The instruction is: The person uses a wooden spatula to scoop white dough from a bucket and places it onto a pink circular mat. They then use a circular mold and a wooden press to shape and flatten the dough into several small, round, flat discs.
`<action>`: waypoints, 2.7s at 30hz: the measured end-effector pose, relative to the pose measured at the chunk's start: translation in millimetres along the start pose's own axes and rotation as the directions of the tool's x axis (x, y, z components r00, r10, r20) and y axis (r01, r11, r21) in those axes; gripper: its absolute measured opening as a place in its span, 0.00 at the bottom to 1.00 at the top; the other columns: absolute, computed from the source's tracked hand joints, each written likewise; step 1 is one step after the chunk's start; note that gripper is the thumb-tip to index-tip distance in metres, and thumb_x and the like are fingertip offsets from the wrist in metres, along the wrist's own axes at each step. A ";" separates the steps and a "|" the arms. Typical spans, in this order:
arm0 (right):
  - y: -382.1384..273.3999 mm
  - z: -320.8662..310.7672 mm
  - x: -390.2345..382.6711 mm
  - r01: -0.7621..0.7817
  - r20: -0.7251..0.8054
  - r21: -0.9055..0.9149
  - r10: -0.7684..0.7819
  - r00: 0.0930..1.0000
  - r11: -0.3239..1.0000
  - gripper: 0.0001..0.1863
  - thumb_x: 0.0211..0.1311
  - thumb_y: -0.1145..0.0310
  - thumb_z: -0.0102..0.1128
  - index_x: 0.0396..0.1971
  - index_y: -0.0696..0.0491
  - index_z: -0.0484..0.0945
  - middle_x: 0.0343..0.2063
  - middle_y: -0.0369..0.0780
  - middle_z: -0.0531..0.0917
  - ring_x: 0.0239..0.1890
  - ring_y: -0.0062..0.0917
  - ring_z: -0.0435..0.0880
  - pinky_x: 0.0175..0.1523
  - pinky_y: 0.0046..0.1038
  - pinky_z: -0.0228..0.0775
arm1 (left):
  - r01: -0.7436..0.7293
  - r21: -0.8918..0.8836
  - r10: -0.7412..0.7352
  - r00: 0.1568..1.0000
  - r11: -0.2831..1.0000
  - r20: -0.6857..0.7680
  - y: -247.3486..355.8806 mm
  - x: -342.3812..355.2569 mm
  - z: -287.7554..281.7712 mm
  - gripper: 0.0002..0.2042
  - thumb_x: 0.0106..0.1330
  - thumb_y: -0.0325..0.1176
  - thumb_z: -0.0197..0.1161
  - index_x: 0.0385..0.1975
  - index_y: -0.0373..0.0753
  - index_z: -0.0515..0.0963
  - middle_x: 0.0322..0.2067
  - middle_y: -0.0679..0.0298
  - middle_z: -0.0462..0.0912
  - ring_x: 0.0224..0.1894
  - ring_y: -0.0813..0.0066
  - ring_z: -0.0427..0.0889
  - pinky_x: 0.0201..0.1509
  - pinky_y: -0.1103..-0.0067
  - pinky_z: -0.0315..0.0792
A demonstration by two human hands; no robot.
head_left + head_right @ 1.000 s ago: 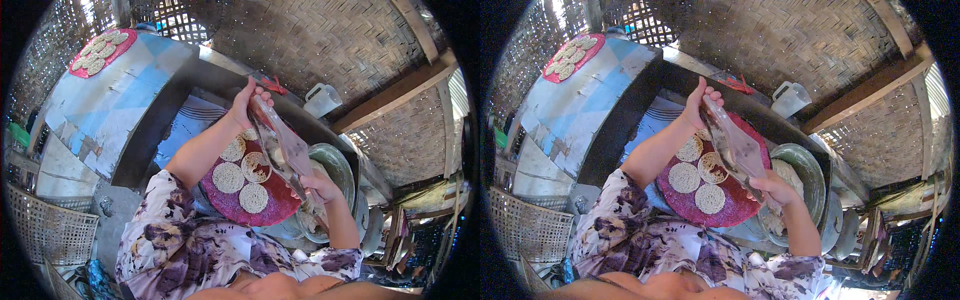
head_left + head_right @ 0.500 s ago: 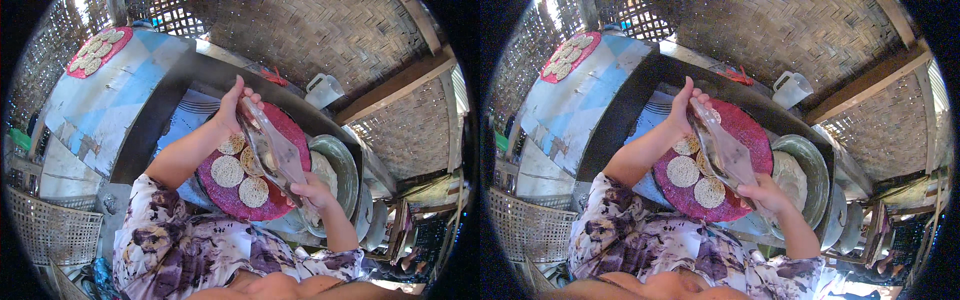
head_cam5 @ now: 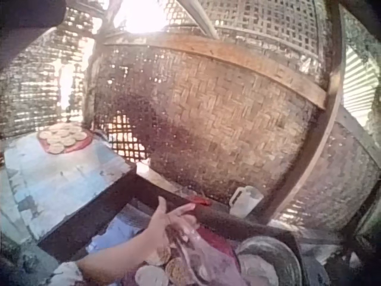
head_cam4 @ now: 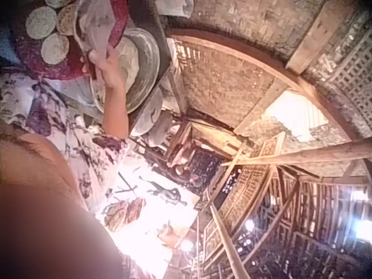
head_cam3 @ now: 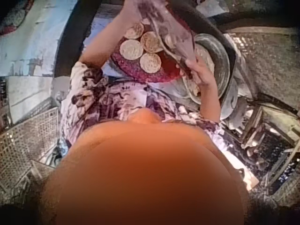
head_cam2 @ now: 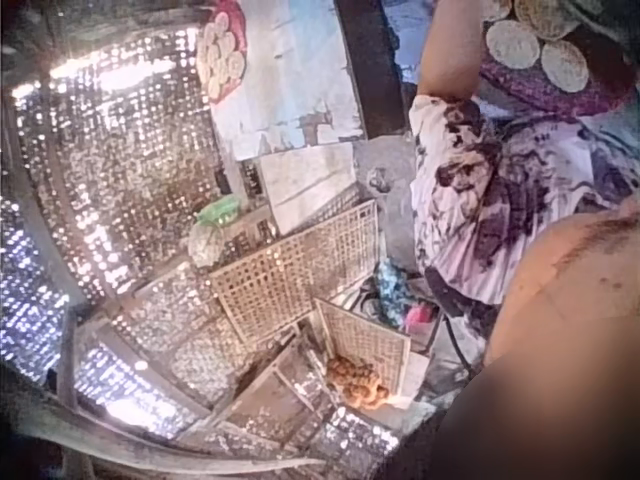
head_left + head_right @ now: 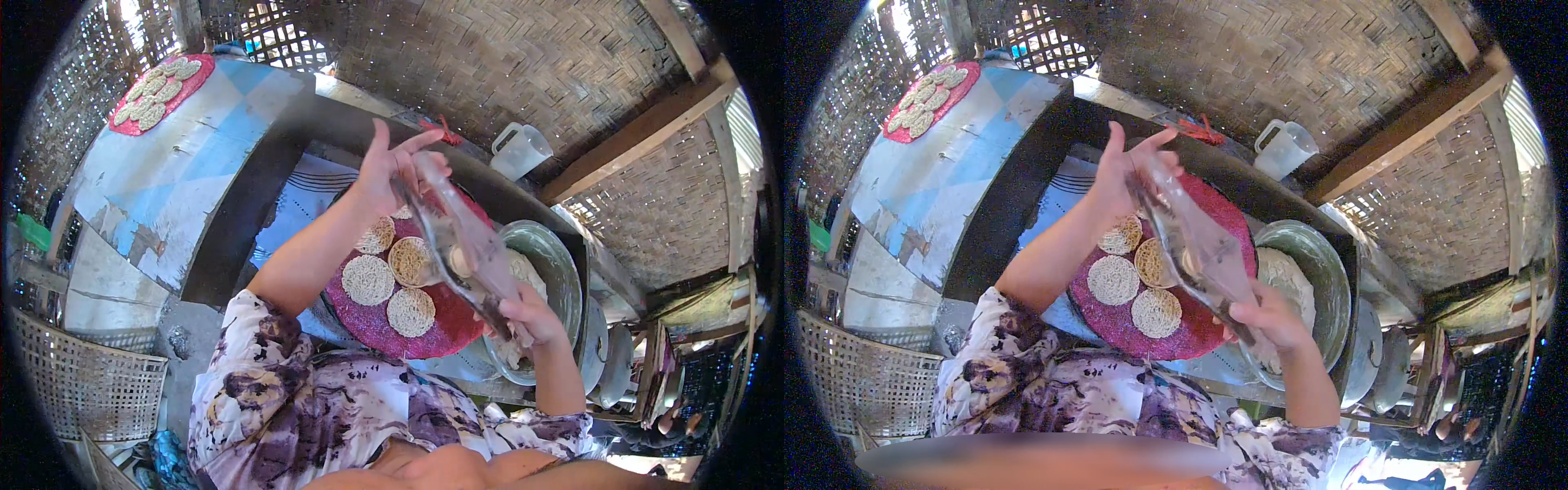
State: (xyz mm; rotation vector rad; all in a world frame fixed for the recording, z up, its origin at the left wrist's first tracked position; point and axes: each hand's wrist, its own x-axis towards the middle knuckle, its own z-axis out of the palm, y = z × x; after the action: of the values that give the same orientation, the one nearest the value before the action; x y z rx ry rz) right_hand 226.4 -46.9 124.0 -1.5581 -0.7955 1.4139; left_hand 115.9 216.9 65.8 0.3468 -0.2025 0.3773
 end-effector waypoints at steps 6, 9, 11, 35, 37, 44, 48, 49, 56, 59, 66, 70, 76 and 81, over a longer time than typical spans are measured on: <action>-18.4 25.6 26.9 0.341 -0.148 -0.090 -0.351 0.924 0.936 0.49 0.38 0.45 0.63 0.55 0.59 0.51 0.40 0.43 0.71 0.38 0.24 0.73 0.33 0.21 0.71 | -0.292 0.951 -0.132 0.944 0.100 0.304 -22.7 -33.4 12.9 0.27 0.53 0.32 0.61 0.54 0.35 0.60 0.51 0.57 0.67 0.55 0.70 0.62 0.61 0.76 0.50; -1.1 24.8 56.0 0.547 0.011 0.025 -0.547 0.837 0.837 0.44 0.44 0.45 0.58 0.54 0.60 0.55 0.40 0.40 0.72 0.37 0.23 0.73 0.39 0.26 0.69 | 0.081 0.997 0.099 0.992 0.004 -0.081 -40.0 -41.3 -0.3 0.21 0.56 0.30 0.53 0.51 0.35 0.63 0.51 0.59 0.66 0.54 0.73 0.64 0.53 0.78 0.63; -7.0 23.6 69.5 0.387 0.106 -0.116 -0.376 0.921 0.915 0.30 0.50 0.49 0.55 0.47 0.57 0.69 0.36 0.39 0.76 0.36 0.25 0.75 0.43 0.30 0.67 | -0.194 0.953 0.355 0.929 0.234 0.102 -26.7 -59.5 -65.8 0.19 0.58 0.33 0.52 0.49 0.36 0.65 0.47 0.60 0.70 0.48 0.71 0.68 0.50 0.76 0.65; 36.1 -1.8 100.8 -0.020 -0.288 -0.874 -0.485 0.826 0.485 0.12 0.47 0.59 0.53 0.20 0.52 0.78 0.27 0.41 0.77 0.34 0.36 0.76 0.40 0.35 0.68 | -0.236 0.949 0.433 0.848 -0.210 0.307 38.0 -157.7 -26.3 0.09 0.50 0.24 0.61 0.21 0.41 0.66 0.19 0.68 0.70 0.29 0.75 0.75 0.63 0.60 0.42; 30.6 -11.5 87.1 -0.042 -0.331 -0.851 -0.472 0.817 0.524 0.12 0.46 0.59 0.53 0.19 0.52 0.78 0.27 0.42 0.77 0.33 0.36 0.76 0.39 0.36 0.68 | -0.296 0.936 0.364 0.865 -0.188 0.347 40.4 -155.4 -30.3 0.09 0.49 0.22 0.61 0.22 0.41 0.66 0.19 0.68 0.70 0.30 0.75 0.75 0.64 0.61 0.40; 60.5 -34.3 36.5 -0.135 -0.401 -0.822 -0.393 0.828 0.554 0.11 0.43 0.60 0.55 0.19 0.52 0.78 0.25 0.43 0.77 0.31 0.38 0.76 0.37 0.36 0.68 | -0.384 0.920 0.233 0.890 -0.078 0.392 61.3 -165.7 -54.8 0.09 0.50 0.22 0.59 0.21 0.41 0.64 0.18 0.67 0.69 0.27 0.71 0.75 0.64 0.62 0.40; 75.0 -34.9 28.1 -0.197 -0.413 -0.834 -0.346 0.843 0.514 0.11 0.44 0.60 0.55 0.19 0.52 0.78 0.25 0.42 0.78 0.31 0.37 0.77 0.37 0.36 0.68 | -0.343 0.939 0.309 0.895 0.014 0.322 49.8 -156.6 -48.3 0.11 0.50 0.24 0.58 0.17 0.42 0.62 0.16 0.66 0.69 0.24 0.70 0.75 0.64 0.62 0.41; 78.2 -35.7 27.1 -0.195 -0.402 -0.846 -0.353 0.845 0.497 0.11 0.44 0.60 0.55 0.19 0.52 0.78 0.25 0.41 0.78 0.31 0.37 0.77 0.37 0.36 0.68 | -0.336 0.941 0.352 0.885 0.032 0.304 42.7 -151.3 -41.0 0.11 0.50 0.23 0.58 0.16 0.42 0.61 0.15 0.66 0.68 0.23 0.70 0.75 0.64 0.61 0.42; 79.4 -30.1 26.2 -0.180 -0.420 -0.817 -0.353 0.836 0.547 0.13 0.46 0.56 0.56 0.20 0.51 0.78 0.26 0.41 0.78 0.32 0.36 0.77 0.37 0.35 0.69 | -0.382 0.924 0.460 0.822 0.007 0.336 33.2 -150.3 -25.2 0.12 0.49 0.22 0.59 0.14 0.42 0.61 0.13 0.66 0.68 0.21 0.71 0.73 0.63 0.60 0.43; 87.5 -42.4 25.8 -0.208 -0.580 -0.741 -0.452 0.678 0.638 0.16 0.48 0.54 0.56 0.23 0.52 0.78 0.27 0.41 0.79 0.31 0.34 0.78 0.36 0.35 0.68 | -0.382 0.924 0.458 0.825 0.019 0.331 29.9 -146.1 -26.4 0.12 0.48 0.22 0.59 0.15 0.42 0.62 0.13 0.66 0.68 0.21 0.72 0.73 0.63 0.60 0.43; 126.4 -82.5 54.1 -0.086 -0.570 -0.168 -0.026 0.821 0.982 0.16 0.53 0.56 0.55 0.32 0.54 0.75 0.17 0.34 0.74 0.17 0.17 0.69 0.19 0.20 0.57 | -0.373 0.927 0.465 0.825 0.024 0.320 25.8 -146.7 -17.8 0.10 0.47 0.23 0.60 0.17 0.42 0.64 0.15 0.67 0.69 0.22 0.74 0.73 0.63 0.61 0.45; 131.9 -79.4 44.7 0.005 -0.488 0.036 0.013 0.873 0.999 0.12 0.56 0.59 0.52 0.30 0.53 0.71 0.18 0.34 0.73 0.15 0.17 0.68 0.15 0.20 0.54 | -0.366 0.930 0.458 0.832 0.030 0.313 22.4 -145.5 -18.3 0.10 0.47 0.23 0.61 0.18 0.42 0.65 0.15 0.68 0.69 0.23 0.75 0.73 0.62 0.61 0.47; 138.7 -29.1 26.1 -0.047 -0.461 0.370 0.227 0.858 0.928 0.13 0.57 0.62 0.51 0.37 0.53 0.67 0.25 0.35 0.75 0.17 0.18 0.69 0.21 0.23 0.65 | -0.323 0.946 0.478 0.832 0.005 0.282 22.0 -158.6 -5.7 0.09 0.46 0.23 0.62 0.19 0.42 0.67 0.16 0.69 0.69 0.24 0.76 0.73 0.62 0.61 0.48; 149.3 40.6 9.1 0.039 -0.350 0.566 0.197 0.916 0.824 0.17 0.57 0.63 0.53 0.43 0.53 0.66 0.31 0.38 0.75 0.23 0.22 0.74 0.28 0.26 0.72 | -0.198 0.958 0.483 0.872 0.207 0.076 13.5 -156.7 -9.5 0.09 0.45 0.23 0.63 0.20 0.42 0.68 0.17 0.70 0.69 0.24 0.77 0.73 0.61 0.61 0.50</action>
State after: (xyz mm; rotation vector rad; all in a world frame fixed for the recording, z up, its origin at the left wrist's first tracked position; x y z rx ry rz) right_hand 174.3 -94.9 -13.8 -1.3389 -0.0413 1.1830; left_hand -30.8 181.4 20.8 1.5100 0.2569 1.0077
